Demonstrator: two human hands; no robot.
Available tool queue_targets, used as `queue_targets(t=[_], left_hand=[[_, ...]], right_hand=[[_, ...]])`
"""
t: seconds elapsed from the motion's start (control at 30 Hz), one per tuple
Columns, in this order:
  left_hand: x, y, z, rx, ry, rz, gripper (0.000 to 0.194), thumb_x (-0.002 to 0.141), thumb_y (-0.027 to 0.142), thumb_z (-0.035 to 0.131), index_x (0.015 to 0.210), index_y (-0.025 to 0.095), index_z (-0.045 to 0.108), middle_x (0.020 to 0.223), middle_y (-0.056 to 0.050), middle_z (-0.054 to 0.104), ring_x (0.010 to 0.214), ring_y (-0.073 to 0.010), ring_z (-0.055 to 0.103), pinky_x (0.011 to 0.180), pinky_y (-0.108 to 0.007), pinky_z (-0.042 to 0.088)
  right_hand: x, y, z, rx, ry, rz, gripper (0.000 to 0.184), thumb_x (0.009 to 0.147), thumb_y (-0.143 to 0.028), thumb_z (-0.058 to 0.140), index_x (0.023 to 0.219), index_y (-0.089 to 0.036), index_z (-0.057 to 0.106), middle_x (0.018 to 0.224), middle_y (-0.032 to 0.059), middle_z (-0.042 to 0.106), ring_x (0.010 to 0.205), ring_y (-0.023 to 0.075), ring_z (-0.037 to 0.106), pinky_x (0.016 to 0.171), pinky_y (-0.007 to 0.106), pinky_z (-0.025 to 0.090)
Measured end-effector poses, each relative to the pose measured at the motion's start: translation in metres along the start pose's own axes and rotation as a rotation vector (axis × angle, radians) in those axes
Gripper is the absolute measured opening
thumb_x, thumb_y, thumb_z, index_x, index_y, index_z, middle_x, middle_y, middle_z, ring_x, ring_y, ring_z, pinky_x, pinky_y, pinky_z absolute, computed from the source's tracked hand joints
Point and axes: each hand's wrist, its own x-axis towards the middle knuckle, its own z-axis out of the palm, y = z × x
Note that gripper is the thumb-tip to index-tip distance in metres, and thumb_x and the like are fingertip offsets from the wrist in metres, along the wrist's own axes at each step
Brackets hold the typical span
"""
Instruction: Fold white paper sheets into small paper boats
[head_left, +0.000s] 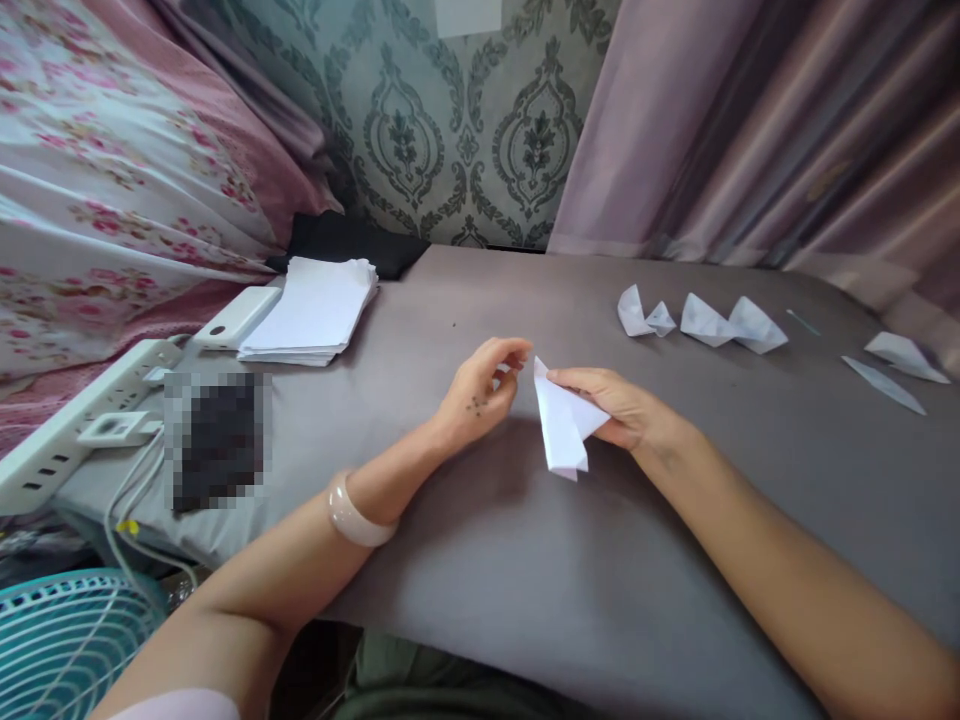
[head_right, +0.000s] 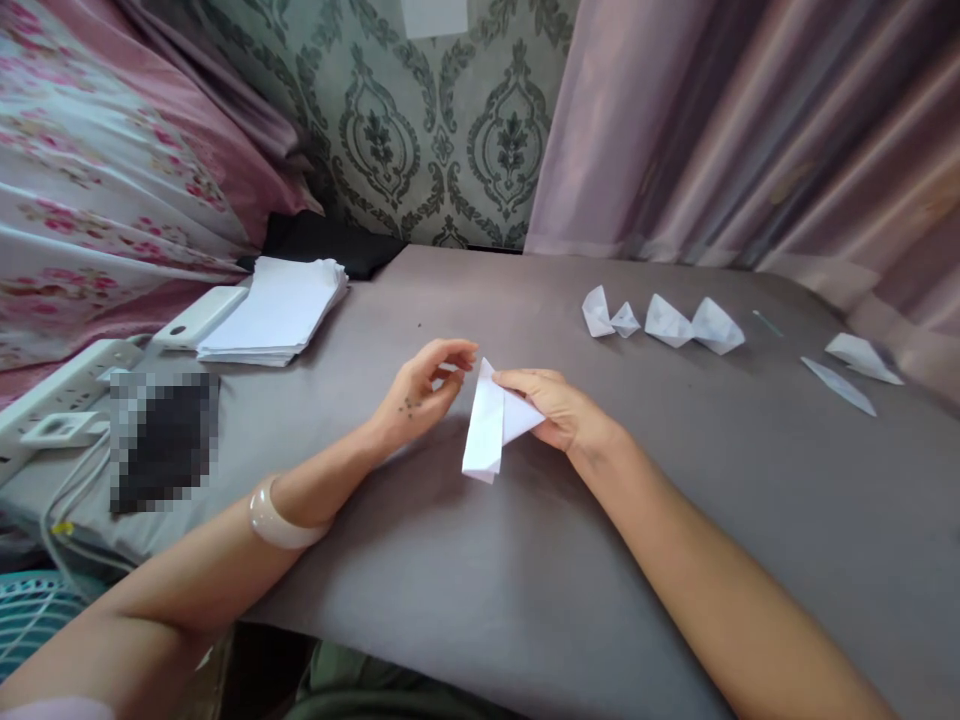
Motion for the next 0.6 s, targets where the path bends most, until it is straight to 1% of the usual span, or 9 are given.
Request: queue_targets(t=[0.07,0.1,0.13,0.2,0.27,0.37,0.43,0.5,0.6], left_hand=[[-0.002,0.005,-0.001,0.190,-0.044,0.214,0.039,0.079,0.012,0.058,0.115,0.023,0.066,0.118,-0.009,0.064,0.111,-0.0216,0.057,0.097,-0.038,0.044],[-0.002,0.007,-0.001,0.237,-0.086,0.285,0.039,0.079,0.011,0.057,0.115,0.024,0.066,0.120,-0.009,0.064,0.116,-0.0224,0.055,0.102,-0.041,0.041],[-0.003,0.009,-0.001,0.256,-0.124,0.332,0.037,0.081,0.011,0.057,0.114,0.024,0.067,0.119,-0.008,0.066,0.118,-0.0228,0.055,0.105,-0.042,0.038],[-0.003,0.012,0.000,0.255,-0.169,0.362,0.028,0.085,0.015,0.057,0.108,0.024,0.070,0.111,-0.008,0.070,0.114,-0.0228,0.058,0.105,-0.043,0.039],[-0.004,0.013,0.000,0.238,-0.187,0.319,0.020,0.088,0.021,0.058,0.102,0.024,0.073,0.101,-0.008,0.073,0.104,-0.0222,0.062,0.099,-0.040,0.044],[-0.005,0.013,0.002,0.163,-0.162,0.149,0.016,0.087,0.028,0.062,0.094,0.023,0.075,0.093,-0.007,0.073,0.090,-0.0198,0.065,0.087,-0.034,0.050],[-0.007,0.012,0.005,0.026,-0.122,0.025,0.017,0.085,0.033,0.065,0.094,0.022,0.075,0.090,-0.006,0.072,0.083,-0.0183,0.065,0.076,-0.030,0.053],[-0.007,0.011,0.008,-0.137,-0.090,-0.048,0.021,0.083,0.035,0.067,0.096,0.020,0.073,0.088,-0.005,0.071,0.079,-0.0172,0.065,0.067,-0.027,0.054],[-0.006,0.011,0.011,-0.303,-0.065,-0.086,0.022,0.080,0.035,0.072,0.092,0.017,0.072,0.086,-0.004,0.071,0.077,-0.0161,0.067,0.072,-0.029,0.057]], right_hand=[[0.003,0.000,-0.003,0.079,-0.014,0.054,0.010,0.075,-0.014,0.066,0.066,-0.015,0.063,0.058,-0.0007,0.062,0.050,0.0087,0.056,0.049,0.019,0.046],[0.004,0.000,-0.003,0.113,-0.025,0.080,0.011,0.076,-0.012,0.065,0.066,-0.016,0.061,0.058,-0.0015,0.062,0.050,0.0083,0.056,0.049,0.019,0.047],[0.004,0.000,-0.004,0.142,-0.037,0.101,0.012,0.076,-0.011,0.065,0.066,-0.016,0.060,0.057,-0.0024,0.060,0.049,0.0078,0.055,0.049,0.018,0.047],[0.004,0.000,-0.003,0.173,-0.058,0.144,0.016,0.079,-0.010,0.063,0.066,-0.017,0.057,0.055,-0.0039,0.057,0.046,0.0065,0.053,0.046,0.016,0.046],[0.003,0.000,-0.002,0.177,-0.052,0.206,0.017,0.081,-0.010,0.062,0.066,-0.016,0.056,0.053,-0.0042,0.055,0.043,0.0051,0.050,0.042,0.014,0.044],[0.000,-0.001,-0.002,0.184,-0.055,0.312,0.014,0.083,-0.009,0.059,0.070,-0.014,0.058,0.054,-0.0033,0.055,0.041,0.0031,0.048,0.037,0.010,0.037],[-0.002,-0.002,-0.003,0.217,-0.080,0.363,0.014,0.085,-0.009,0.054,0.072,-0.012,0.059,0.054,-0.0025,0.054,0.040,0.0022,0.047,0.036,0.008,0.035],[-0.003,-0.002,-0.004,0.266,-0.124,0.392,0.016,0.087,-0.012,0.050,0.074,-0.012,0.059,0.053,-0.0022,0.053,0.038,0.0019,0.045,0.036,0.008,0.034],[-0.004,-0.001,-0.005,0.329,-0.217,0.408,0.018,0.088,-0.018,0.048,0.077,-0.012,0.059,0.051,-0.0027,0.050,0.037,0.0026,0.042,0.036,0.009,0.032]])
